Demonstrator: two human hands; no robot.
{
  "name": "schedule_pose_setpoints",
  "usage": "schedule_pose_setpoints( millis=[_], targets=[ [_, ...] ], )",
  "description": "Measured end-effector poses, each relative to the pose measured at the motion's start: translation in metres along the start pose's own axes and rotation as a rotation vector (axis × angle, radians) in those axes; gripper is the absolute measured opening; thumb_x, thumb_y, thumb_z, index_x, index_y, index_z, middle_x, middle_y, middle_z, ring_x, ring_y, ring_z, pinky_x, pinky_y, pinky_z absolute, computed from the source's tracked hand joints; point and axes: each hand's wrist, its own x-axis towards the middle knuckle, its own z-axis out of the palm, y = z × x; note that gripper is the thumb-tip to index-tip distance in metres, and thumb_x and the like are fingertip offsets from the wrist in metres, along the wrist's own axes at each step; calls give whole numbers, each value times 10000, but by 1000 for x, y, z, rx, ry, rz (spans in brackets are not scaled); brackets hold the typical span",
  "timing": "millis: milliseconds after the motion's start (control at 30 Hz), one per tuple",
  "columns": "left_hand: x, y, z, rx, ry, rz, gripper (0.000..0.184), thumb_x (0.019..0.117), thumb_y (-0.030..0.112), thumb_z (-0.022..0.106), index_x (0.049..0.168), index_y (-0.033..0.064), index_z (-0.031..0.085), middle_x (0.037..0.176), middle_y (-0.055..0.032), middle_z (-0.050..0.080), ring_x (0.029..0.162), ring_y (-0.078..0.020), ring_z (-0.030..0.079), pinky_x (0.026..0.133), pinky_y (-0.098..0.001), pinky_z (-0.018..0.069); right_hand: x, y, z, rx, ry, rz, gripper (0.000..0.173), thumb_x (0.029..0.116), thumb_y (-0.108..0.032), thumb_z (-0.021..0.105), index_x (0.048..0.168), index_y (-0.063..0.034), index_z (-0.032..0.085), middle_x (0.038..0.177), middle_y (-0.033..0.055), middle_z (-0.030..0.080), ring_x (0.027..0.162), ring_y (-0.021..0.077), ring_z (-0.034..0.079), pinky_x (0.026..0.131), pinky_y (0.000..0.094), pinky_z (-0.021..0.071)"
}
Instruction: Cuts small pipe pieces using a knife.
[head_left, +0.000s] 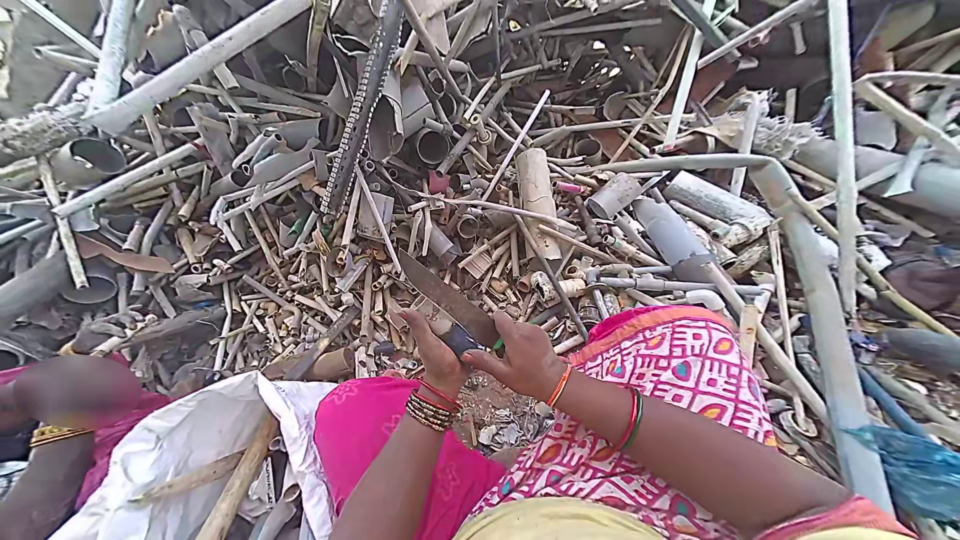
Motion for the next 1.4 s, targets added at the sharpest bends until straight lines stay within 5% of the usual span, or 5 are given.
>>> schedule_pose_setpoints(
  millis=[300, 600, 867, 1233, 1400],
  targets=[
    [-21, 23, -4, -43, 54, 224, 660, 990, 729, 254, 1116, 161, 563, 874, 58, 718, 843, -59, 714, 770, -306, 615, -11, -18, 15, -44, 313, -295, 599, 915, -519, 639, 938, 78, 667, 715, 177, 665, 616, 338, 687, 507, 483, 516],
    [-46, 49, -3, -1, 79, 453, 601, 1004, 691, 309, 1099, 164, 582, 901, 72, 726, 884, -48, 715, 803, -292, 612, -15, -37, 22, 59, 323, -426, 666, 887, -557, 639, 1022, 94, 679, 742, 169, 686, 647, 329, 701, 526, 485, 534],
    [-56, 61, 1, 9, 101, 486, 607, 1016, 676, 283, 1097, 145, 567, 881, 60, 725, 864, -62, 721, 783, -308, 617, -13, -44, 24, 118, 371, -527, 610, 881, -549, 645, 909, 60, 671, 709, 159, 664, 612, 314, 687, 494, 459, 517],
    [-18, 44, -11, 72, 154, 383, 581, 1048, 627, 201, 1094, 139, 514, 842, 66, 705, 821, -58, 714, 753, -306, 620, 14, -34, 4, 40, -48, -308, 664, 961, -580, 588, 1046, 77, 642, 809, 221, 682, 775, 414, 715, 640, 548, 538],
    [1, 37, -37, -50, 151, 305, 688, 979, 738, 257, 975, 154, 620, 766, 30, 714, 727, -92, 717, 693, -314, 621, 30, -23, 36, 27, 122, -378, 629, 925, -562, 625, 973, 63, 673, 741, 187, 675, 656, 367, 705, 537, 499, 536]
  ],
)
